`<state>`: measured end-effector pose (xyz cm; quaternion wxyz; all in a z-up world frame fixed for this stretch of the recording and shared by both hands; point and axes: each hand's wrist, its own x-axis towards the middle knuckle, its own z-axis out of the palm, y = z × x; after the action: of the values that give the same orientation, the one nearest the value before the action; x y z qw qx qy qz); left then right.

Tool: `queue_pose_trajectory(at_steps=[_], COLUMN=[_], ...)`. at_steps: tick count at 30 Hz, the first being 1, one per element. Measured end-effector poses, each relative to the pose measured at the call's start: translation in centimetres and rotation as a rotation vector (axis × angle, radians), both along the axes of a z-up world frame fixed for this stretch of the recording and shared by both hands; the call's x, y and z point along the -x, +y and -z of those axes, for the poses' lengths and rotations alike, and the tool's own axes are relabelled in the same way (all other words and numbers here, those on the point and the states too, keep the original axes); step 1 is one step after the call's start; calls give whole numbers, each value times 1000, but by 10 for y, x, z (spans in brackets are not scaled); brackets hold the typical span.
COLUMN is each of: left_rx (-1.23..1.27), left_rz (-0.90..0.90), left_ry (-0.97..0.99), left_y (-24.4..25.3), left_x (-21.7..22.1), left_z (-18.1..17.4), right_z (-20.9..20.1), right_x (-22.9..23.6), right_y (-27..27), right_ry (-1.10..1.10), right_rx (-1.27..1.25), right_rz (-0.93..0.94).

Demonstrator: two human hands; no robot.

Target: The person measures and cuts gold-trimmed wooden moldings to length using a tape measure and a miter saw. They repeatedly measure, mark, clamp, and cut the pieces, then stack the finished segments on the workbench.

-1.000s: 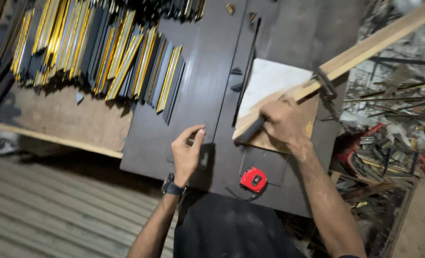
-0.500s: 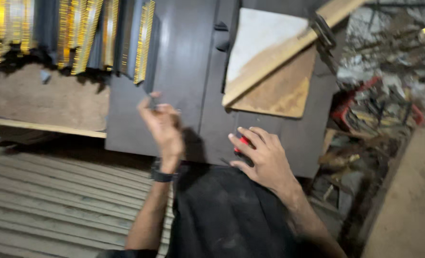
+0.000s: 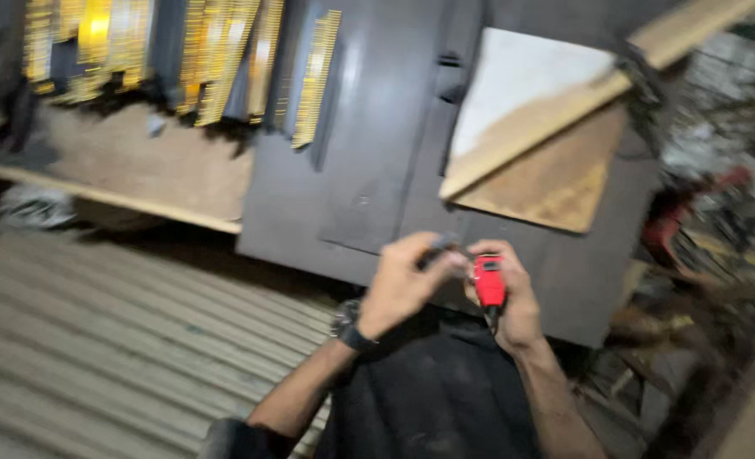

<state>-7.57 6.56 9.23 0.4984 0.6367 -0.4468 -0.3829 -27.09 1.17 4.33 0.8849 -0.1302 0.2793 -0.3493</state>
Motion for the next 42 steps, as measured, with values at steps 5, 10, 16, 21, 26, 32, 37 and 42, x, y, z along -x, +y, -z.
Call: queue_pose_trajectory(at_steps=[5,10,16,21,26,32,37,42], left_rx=[32,-93,-85,-266,-290,-95,455,686], left_rz=[49,64,84,134,168,-227,-345,-536], left_ry=[98,41,117,21,8,713,1163,829], left_y=[3,9,10,7,8,-6,-10,-22], left_x=[8,-3,6,-8,-13,-60,-79,-44], left_z=[-3,-4,-22,-23,-1,2,-22,-36], right_z=[-16,-38,-52,-59,-60,-60,-69,-88], right_x=[-15,-17,-23,-21,-21,-11,3,0], right_y=[3,5,6,2,4,2,12,27], right_ry=[175,874,1104,1011,1080,1193,1120,1144], right_rx=[226,891,1520,1637,1683,1367,1330,1354], right_rz=[-53,-16,167,-47,-166,-269,-111,-108])
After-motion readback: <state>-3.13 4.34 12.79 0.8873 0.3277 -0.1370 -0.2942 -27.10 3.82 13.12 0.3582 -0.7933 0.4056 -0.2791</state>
